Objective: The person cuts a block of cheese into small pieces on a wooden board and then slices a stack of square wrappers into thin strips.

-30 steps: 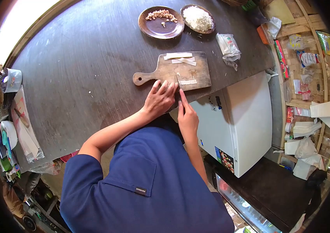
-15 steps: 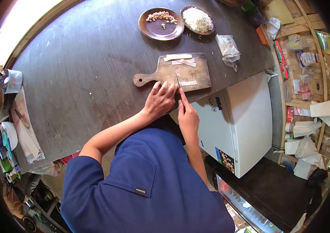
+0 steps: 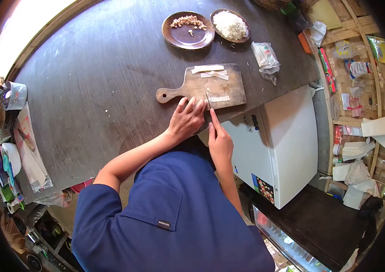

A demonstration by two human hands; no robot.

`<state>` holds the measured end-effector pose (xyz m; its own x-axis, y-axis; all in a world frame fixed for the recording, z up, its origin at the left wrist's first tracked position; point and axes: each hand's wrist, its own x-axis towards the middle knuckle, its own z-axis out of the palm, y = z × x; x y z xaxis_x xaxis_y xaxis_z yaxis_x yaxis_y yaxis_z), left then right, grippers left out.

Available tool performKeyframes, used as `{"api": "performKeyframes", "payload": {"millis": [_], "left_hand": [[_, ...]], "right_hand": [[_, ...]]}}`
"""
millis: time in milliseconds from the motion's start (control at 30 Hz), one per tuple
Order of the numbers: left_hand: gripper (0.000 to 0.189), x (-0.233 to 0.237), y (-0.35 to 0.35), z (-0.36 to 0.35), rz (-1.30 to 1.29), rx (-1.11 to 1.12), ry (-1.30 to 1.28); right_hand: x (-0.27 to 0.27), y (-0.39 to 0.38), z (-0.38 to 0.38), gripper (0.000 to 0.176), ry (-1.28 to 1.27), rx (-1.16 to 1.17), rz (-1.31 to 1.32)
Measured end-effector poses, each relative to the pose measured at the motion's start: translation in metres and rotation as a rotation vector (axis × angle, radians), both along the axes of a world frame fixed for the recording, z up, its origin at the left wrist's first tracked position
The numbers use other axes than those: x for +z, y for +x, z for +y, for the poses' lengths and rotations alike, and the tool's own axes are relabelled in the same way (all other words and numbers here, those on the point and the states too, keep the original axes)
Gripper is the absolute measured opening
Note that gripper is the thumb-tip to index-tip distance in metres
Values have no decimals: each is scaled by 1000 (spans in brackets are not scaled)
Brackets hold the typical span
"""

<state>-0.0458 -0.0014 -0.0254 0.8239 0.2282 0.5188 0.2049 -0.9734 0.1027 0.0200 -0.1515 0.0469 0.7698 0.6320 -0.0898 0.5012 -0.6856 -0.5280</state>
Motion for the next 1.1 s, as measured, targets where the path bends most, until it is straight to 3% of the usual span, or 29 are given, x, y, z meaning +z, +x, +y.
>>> {"api": "performKeyframes", "payload": {"millis": [1100], "left_hand": [[50,0,-1,-1,-21,-4,-23]], "right_hand": [[-10,-3,-3,50,-6,-1,0]]}}
